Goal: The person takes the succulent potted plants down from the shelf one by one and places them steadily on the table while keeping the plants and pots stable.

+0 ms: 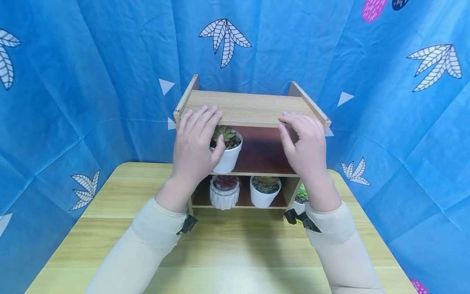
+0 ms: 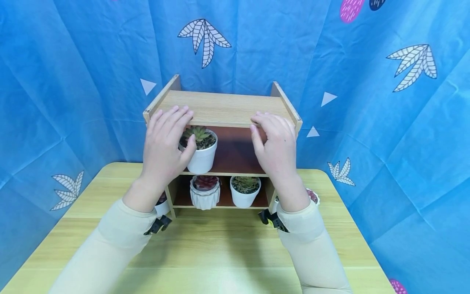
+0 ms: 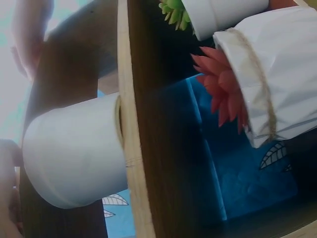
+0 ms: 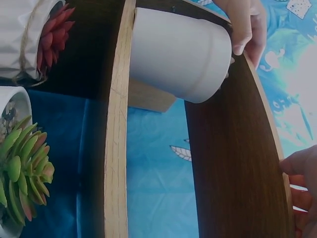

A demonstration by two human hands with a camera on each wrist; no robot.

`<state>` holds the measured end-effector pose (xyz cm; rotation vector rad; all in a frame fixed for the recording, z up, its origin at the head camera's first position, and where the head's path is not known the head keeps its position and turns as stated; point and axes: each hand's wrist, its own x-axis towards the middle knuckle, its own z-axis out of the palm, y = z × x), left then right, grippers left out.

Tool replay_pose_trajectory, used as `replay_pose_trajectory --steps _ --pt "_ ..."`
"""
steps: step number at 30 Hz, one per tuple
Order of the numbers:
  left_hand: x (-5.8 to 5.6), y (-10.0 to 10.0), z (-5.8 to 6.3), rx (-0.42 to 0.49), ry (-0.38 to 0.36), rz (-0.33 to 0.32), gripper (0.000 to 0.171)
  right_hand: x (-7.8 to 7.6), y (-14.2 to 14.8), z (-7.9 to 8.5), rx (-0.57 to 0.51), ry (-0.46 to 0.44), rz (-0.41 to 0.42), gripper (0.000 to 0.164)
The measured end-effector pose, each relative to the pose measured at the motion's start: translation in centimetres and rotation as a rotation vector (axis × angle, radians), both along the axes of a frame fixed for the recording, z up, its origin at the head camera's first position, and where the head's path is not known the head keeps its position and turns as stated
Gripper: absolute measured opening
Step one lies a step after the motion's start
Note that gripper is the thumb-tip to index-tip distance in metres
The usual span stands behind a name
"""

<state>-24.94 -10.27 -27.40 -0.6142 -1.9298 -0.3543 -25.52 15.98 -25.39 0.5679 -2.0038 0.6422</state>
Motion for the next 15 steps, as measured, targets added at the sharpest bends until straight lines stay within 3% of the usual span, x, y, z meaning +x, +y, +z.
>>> replay_pose_trajectory --steps 15 --pt "0.4 0.2 -2.0 0.046 -0.003 -0.018 0.055 -0.3 0.0 0.0 -0.013 0.016 0.008 0.023"
